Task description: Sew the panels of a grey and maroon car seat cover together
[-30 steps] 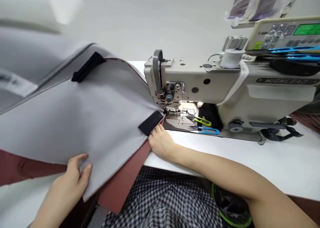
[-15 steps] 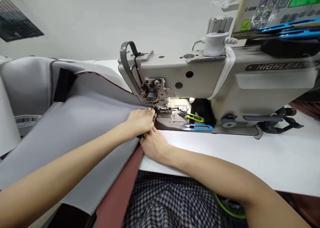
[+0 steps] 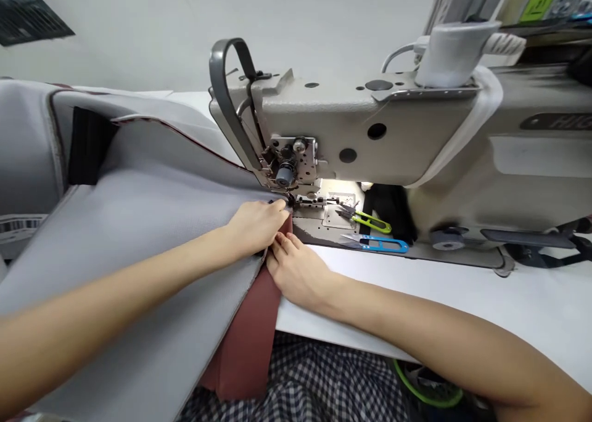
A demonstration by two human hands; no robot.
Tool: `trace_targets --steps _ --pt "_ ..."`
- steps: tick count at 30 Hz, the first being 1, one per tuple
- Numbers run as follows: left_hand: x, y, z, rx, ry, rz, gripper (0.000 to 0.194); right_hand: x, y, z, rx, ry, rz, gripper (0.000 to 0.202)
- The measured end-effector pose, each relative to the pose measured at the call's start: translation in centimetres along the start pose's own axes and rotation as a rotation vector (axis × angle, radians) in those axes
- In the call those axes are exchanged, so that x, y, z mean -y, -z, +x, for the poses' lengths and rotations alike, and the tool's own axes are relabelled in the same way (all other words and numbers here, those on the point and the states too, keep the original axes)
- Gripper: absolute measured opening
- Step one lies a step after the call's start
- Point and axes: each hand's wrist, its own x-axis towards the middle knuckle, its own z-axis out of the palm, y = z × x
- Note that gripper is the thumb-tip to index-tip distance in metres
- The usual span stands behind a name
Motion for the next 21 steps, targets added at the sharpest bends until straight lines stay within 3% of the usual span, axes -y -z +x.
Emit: trace_targets --steps 13,21 --pt "0.1 1.1 0.4 0.041 -0.042 -0.006 0.016 0.3 -0.2 0.1 -0.065 0.002 -0.01 0.039" --pt "0.6 0.9 1.1 0.005 -0.03 -0.018 0.027 -1.0 -0.3 0.2 0.013 -0.078 0.229 0.047"
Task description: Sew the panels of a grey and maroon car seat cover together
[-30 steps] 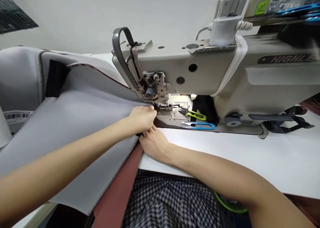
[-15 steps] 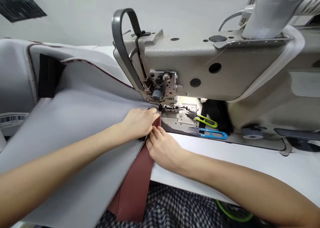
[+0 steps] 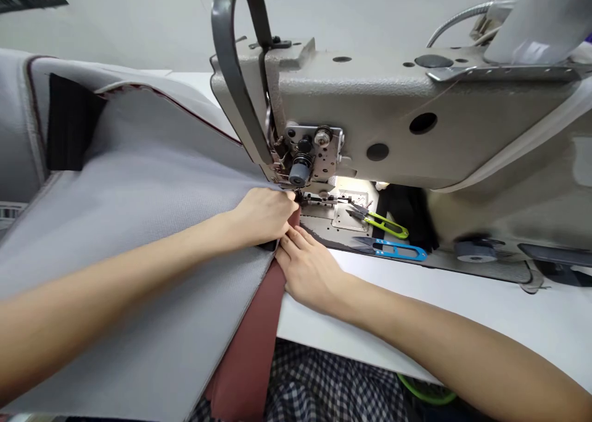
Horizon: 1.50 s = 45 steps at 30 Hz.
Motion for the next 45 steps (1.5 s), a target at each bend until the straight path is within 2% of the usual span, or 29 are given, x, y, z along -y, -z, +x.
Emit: trace_targets --steps 6,11,15,18,22,28,33,36,38,40,42,45 --pt "0.3 -1.1 -0.6 -0.058 0.06 -0.112 0.036 0.2 0.1 -0.6 0.043 -0.015 0.062 0.053" --pt "0.5 -0.5 -0.1 -0.05 0.029 -0.157 0.025 2.4 -0.4 -0.9 0.031 0.093 0.159 0.06" --pt "0.9 0.2 0.3 -0.015 0.027 -0.425 0.014 3.7 -1.1 -0.9 0.002 0.142 0.189 0.053" --pt "0.9 -0.2 0.2 -0.035 0.029 -0.557 0.012 3.7 -1.5 -0.8 -0.022 0.14 0.196 0.041" --pt "0.6 -1.4 0.1 -0.097 0.066 -0.563 0.019 3.3 -1.6 -0.7 -0.036 0.147 0.192 0.038" --pt "0.4 -2.6 0.4 -0.166 0.089 -0.549 0.029 2.7 -1.2 -0.3 0.064 0.123 0.193 0.038" --pt "1.7 -1.8 -1.9 -0.224 -0.081 -0.583 0.038 2.6 -0.8 -0.5 0.056 0.113 0.191 0.039" --pt "3.1 -1.3 -3.9 -0.333 -0.183 -0.366 0.04 4.3 -1.6 -0.4 0.069 0.154 0.216 0.03" --pt "3.9 -1.5 -4.6 -0.392 -0.31 -0.245 0.038 6.0 -2.8 0.1 0.102 0.215 0.241 0.019" --pt "4.3 -2.1 -4.6 -0.402 -0.454 -0.203 0.037 7.6 -4.1 0.6 0.111 0.245 0.243 0.019" --pt "4.5 -3.1 -4.3 -0.375 -0.52 -0.18 0.038 8.6 -5.1 1.1 0.087 0.228 0.231 0.021" --pt "4.1 -5.0 -4.1 -0.355 -0.444 -0.182 0.041 8.9 -5.1 1.4 0.115 0.221 0.238 0.019"
